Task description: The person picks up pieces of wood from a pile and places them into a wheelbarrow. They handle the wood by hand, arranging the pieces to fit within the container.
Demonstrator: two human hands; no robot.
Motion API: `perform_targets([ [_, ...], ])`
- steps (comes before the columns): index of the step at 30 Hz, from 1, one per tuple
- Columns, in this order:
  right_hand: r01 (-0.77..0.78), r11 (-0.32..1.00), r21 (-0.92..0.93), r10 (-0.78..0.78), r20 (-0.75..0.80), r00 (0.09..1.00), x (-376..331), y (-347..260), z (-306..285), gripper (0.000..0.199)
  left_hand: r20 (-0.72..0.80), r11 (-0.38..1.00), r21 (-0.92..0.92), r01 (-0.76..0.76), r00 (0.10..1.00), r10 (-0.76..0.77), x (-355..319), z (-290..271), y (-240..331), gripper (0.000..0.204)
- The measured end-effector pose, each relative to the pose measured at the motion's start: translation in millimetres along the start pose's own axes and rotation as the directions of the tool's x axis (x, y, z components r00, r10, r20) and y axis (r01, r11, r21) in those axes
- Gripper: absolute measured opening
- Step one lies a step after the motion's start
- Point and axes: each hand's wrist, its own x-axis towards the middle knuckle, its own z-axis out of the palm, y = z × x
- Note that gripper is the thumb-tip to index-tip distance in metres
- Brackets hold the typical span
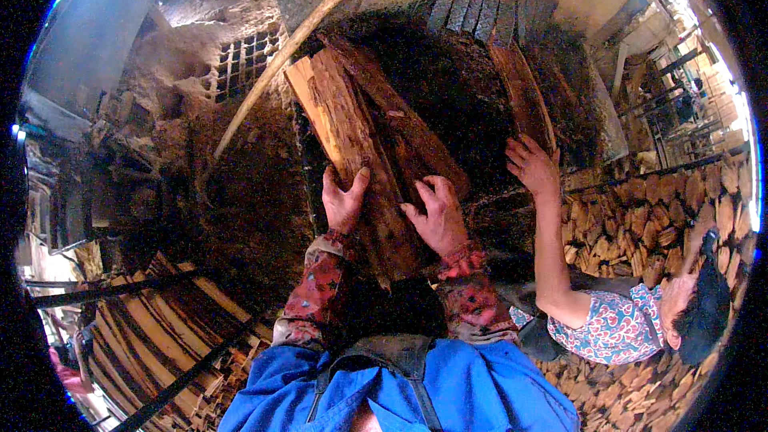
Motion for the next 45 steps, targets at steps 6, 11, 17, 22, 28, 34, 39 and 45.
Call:
perform_targets([
  [6, 0.01, 1.0, -0.025, -0.013, -0.107, 0.994, 25.5, 18.9, -18.4, 0.036, -0.02, 1.0, -0.021, -0.022, 1.0, 0.021, 1.6, -5.4, -10.9, 0.067],
  [11, -0.171, 0.984, -0.042, 0.174, 0.092, 0.98, 60.4, 89.9, 4.8, 0.076, -0.013, 1.0, 0.021, -0.018, 1.0, 0.018, -0.8, -0.5, 0.6, 0.067],
  [17, -0.129, 0.99, -0.057, 0.137, 0.184, 0.973, 75.6, 98.7, -3.2, 0.083, -0.04, 0.999, -0.02, -0.038, 0.999, 0.037, 0.0, 0.9, -8.1, 0.062],
  [22, -0.138, 0.986, -0.091, 0.149, 0.12, 0.982, 71.2, 58.7, -18.0, 0.084, -0.005, 0.999, -0.004, -0.053, 0.999, 0.053, 0.6, 1.1, -7.3, 0.06],
  [28, -0.109, 0.984, -0.144, 0.123, 0.09, 0.988, 16.2, -2.5, -10.3, 0.073, -0.008, 0.997, -0.054, -0.059, 0.998, 0.058, -3.9, -1.1, -6.7, 0.063],
  [34, -0.156, 0.987, 0.041, 0.157, -0.017, 0.987, 8.1, 21.6, -28.7, 0.048, -0.011, 0.997, -0.053, -0.055, 0.998, 0.055, -6.2, -8.5, -18.9, 0.066],
  [39, -0.237, 0.899, -0.368, 0.229, -0.066, 0.971, 14.9, 101.9, -17.5, 0.057, 0.005, 0.995, -0.078, -0.068, 0.998, 0.069, -11.6, -1.7, -7.0, 0.064],
  [45, -0.389, 0.813, -0.434, 0.388, -0.096, 0.917, -9.4, 115.5, -11.9, 0.066, 0.002, 0.997, -0.02, -0.07, 0.998, 0.07, -10.9, -11.3, -21.6, 0.066],
])
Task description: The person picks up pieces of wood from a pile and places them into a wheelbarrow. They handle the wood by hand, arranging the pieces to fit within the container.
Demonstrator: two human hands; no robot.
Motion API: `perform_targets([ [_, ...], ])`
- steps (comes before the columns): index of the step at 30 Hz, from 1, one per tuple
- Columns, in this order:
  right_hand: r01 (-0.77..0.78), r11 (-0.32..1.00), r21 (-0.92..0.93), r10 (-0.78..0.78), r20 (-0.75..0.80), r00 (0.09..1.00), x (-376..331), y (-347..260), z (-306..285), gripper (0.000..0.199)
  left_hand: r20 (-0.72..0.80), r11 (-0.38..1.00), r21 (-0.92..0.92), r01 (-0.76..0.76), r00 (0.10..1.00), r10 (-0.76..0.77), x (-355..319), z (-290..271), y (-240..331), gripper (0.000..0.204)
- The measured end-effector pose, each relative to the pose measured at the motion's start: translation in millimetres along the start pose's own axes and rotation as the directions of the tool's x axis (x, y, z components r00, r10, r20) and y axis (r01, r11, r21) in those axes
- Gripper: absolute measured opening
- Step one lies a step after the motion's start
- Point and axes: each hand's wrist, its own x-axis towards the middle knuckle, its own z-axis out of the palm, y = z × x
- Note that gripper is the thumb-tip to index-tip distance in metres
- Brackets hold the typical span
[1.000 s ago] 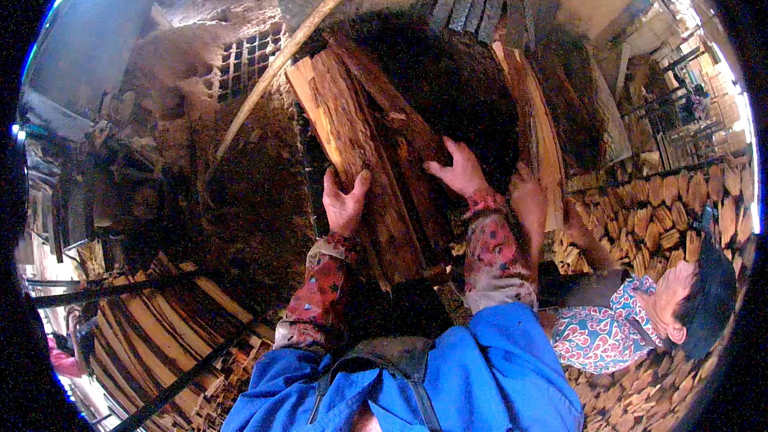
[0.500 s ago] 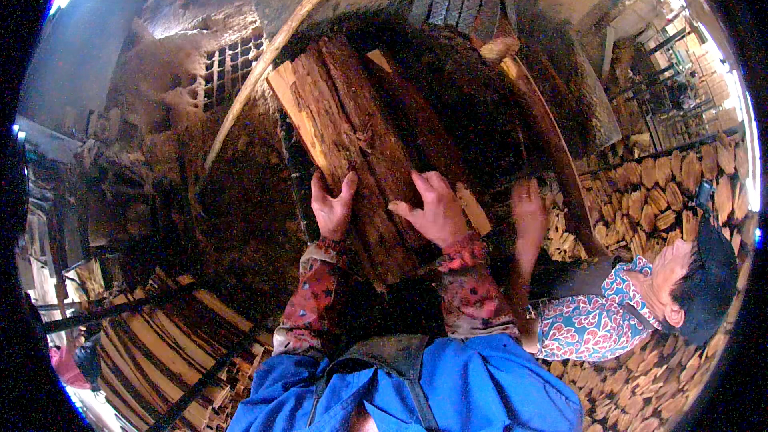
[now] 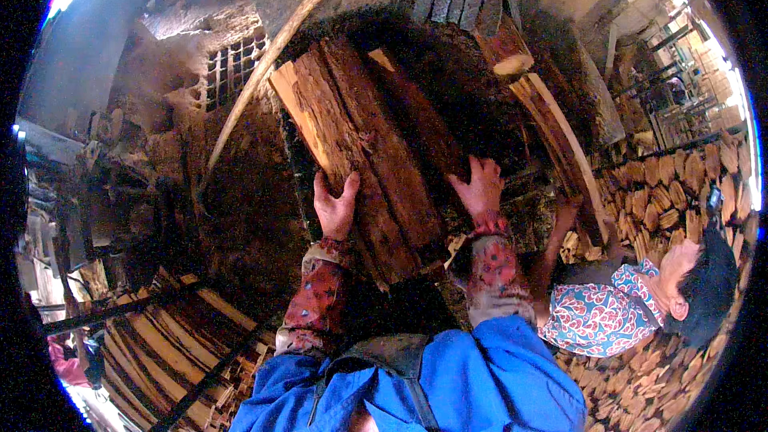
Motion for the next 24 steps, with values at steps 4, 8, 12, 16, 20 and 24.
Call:
perform_targets([
  [4, -0.029, 0.998, 0.057, 0.03, -0.008, 1.0, -25.1, 18.7, 9.0, 0.069, -0.011, 0.999, 0.013, -0.035, 0.999, 0.035, 3.1, 1.9, -5.7, 0.066],
  [8, -0.054, 0.991, 0.124, 0.054, 0.001, 0.999, -34.0, 11.4, 1.2, 0.064, -0.01, 0.999, 0.05, -0.015, 1.0, 0.016, 1.8, 1.6, -0.6, 0.065],
  [12, -0.117, 0.855, 0.505, 0.049, 0.145, 0.988, -23.7, -14.0, -30.5, 0.057, -0.02, 0.999, 0.012, -0.032, 0.999, 0.032, 4.0, -1.7, -2.3, 0.064],
  [16, -0.092, 0.868, 0.487, 0.023, 0.145, 0.989, -18.2, 7.6, -22.2, 0.056, -0.015, 0.999, 0.022, -0.026, 1.0, 0.026, 2.9, 1.8, -6.3, 0.065],
  [20, -0.023, 0.867, 0.498, -0.007, 0.059, 0.998, -22.1, -4.2, -39.8, 0.053, -0.029, 0.997, 0.081, -0.004, 1.0, 0.007, 1.8, -2.6, -6.3, 0.071],
  [24, -0.018, 0.825, 0.566, 0.003, 0.027, 1.0, -29.7, -11.7, -48.4, 0.051, -0.036, 1.0, 0.012, -0.008, 0.999, 0.008, 2.5, -5.8, -30.1, 0.076],
])
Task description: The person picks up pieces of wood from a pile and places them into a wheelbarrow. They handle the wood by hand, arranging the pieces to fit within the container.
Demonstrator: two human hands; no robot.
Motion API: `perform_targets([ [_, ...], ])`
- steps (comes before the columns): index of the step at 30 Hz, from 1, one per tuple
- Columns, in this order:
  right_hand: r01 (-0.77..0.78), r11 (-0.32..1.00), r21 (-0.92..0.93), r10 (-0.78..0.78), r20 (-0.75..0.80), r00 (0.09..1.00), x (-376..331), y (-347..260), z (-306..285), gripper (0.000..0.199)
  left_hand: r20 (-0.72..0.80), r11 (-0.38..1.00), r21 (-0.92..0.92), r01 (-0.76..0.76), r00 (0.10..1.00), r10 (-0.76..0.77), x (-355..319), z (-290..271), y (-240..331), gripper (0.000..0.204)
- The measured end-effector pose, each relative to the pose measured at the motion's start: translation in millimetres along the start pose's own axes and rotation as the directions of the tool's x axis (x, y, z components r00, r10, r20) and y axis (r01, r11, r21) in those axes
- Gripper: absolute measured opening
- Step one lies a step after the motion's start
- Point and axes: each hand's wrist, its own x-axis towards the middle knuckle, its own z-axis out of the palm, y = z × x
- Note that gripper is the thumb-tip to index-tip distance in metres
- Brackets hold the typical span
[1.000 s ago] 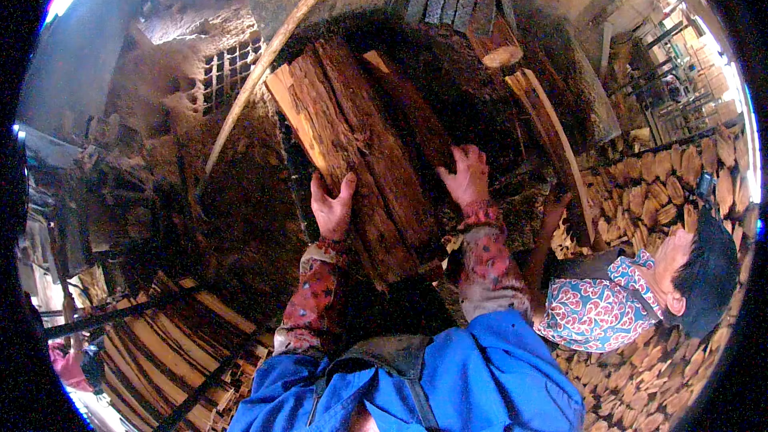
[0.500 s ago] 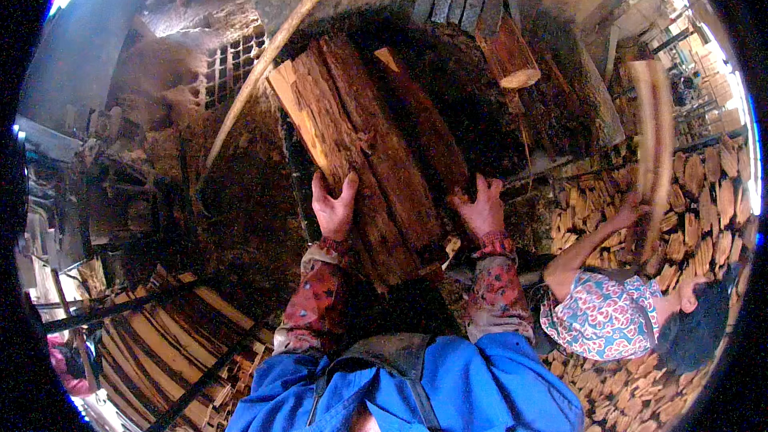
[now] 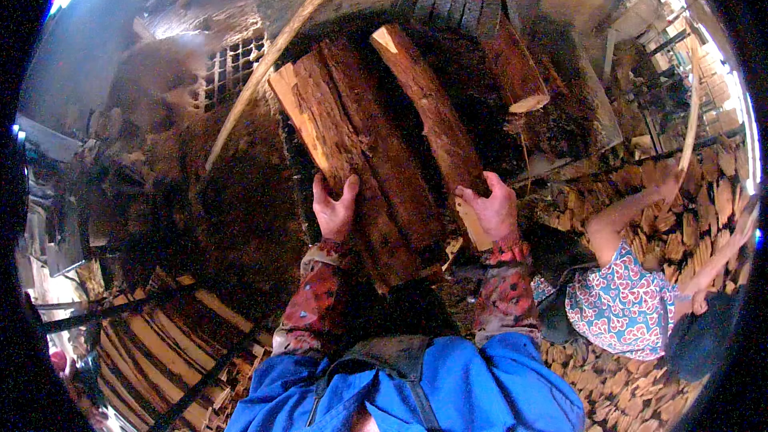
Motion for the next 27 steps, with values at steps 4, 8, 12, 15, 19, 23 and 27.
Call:
perform_targets([
  [4, 0.034, 0.989, 0.144, -0.042, 0.058, 0.997, -9.0, -41.7, -0.7, 0.044, 0.015, 1.0, 0.006, 0.027, 1.0, -0.027, -0.2, -4.1, -7.1, 0.076],
  [8, 0.058, 0.963, 0.264, -0.1, 0.148, 0.984, -27.8, -66.2, 25.7, 0.052, 0.024, 0.998, 0.069, 0.002, 1.0, -0.003, -6.9, -3.1, 11.4, 0.072],
  [12, 0.353, 0.922, -0.157, -0.336, 0.124, 0.934, -40.0, -61.3, 72.5, 0.066, 0.005, 1.0, 0.008, -0.022, 1.0, 0.022, -9.3, -7.5, -3.7, 0.068],
  [15, 0.316, 0.944, -0.1, -0.302, 0.129, 0.945, -41.3, -62.5, 74.9, 0.062, -0.008, 1.0, 0.014, -0.012, 1.0, 0.012, -7.7, -7.3, -6.1, 0.066],
  [19, 0.342, 0.933, -0.112, -0.328, 0.126, 0.936, -43.3, -66.9, 78.6, 0.06, -0.02, 1.0, 0.021, -0.009, 1.0, 0.009, -9.0, -9.1, 3.4, 0.064],
  [23, 0.369, 0.915, -0.162, -0.353, 0.118, 0.928, -44.2, -78.2, 68.6, 0.059, 0.039, 1.0, -0.002, -0.029, 0.999, 0.029, -4.1, -6.5, 10.2, 0.065],
  [27, 0.391, 0.916, -0.093, -0.375, 0.149, 0.915, -30.2, -86.4, 53.0, 0.046, -0.039, 0.998, 0.064, 0.001, 0.999, 0.001, -2.4, -5.2, 18.7, 0.07],
])
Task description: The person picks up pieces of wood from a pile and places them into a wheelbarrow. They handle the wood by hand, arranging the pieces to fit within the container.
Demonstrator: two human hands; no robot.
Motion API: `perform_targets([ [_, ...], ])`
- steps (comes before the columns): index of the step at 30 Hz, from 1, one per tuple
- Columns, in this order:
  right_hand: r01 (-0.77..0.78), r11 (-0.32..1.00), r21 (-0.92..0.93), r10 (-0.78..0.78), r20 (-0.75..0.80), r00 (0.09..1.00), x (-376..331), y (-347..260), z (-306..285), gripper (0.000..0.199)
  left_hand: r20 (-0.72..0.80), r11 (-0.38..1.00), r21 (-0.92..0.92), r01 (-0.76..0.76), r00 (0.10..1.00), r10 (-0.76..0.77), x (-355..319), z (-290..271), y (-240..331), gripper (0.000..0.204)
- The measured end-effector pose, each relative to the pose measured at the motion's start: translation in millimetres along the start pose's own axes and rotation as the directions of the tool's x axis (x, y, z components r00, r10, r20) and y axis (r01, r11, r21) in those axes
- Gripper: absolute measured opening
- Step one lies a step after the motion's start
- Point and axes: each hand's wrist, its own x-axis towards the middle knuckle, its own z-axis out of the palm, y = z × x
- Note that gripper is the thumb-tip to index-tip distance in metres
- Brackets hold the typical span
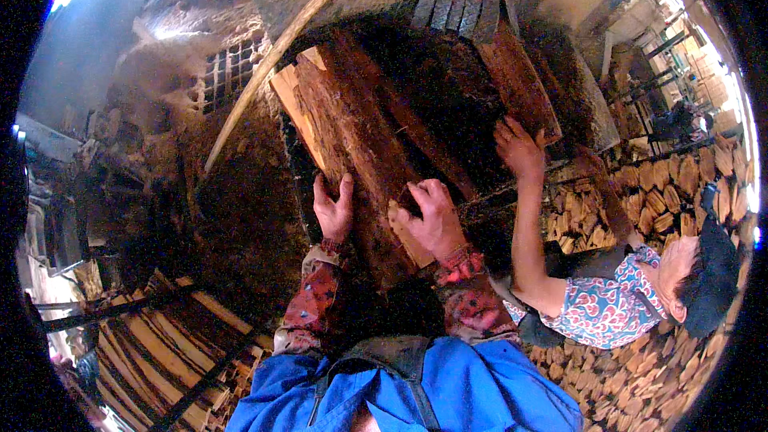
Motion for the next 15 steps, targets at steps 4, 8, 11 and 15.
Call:
perform_targets([
  [4, -0.046, 0.998, 0.052, 0.05, -0.086, 0.995, 17.1, 12.2, -16.6, 0.03, 0.009, 1.0, -0.011, 0.003, 1.0, -0.003, 3.4, 1.6, 6.2, 0.071],
  [8, -0.097, 0.988, -0.123, 0.08, -0.134, 0.988, 45.3, 67.9, -22.1, 0.049, 0.004, 1.0, 0.001, 0.017, 1.0, -0.017, 6.6, 12.2, 26.2, 0.07],
  [11, -0.082, 0.945, -0.316, 0.068, -0.057, 0.996, 55.3, 104.8, -8.8, 0.058, -0.016, 1.0, 0.011, -0.005, 1.0, 0.005, 10.8, 17.2, 14.4, 0.067],
  [15, -0.113, 0.965, -0.237, 0.115, -0.006, 0.993, 62.8, 132.3, -8.3, 0.051, 0.02, 1.0, 0.023, 0.009, 1.0, -0.01, 13.8, 20.3, 29.7, 0.064],
])
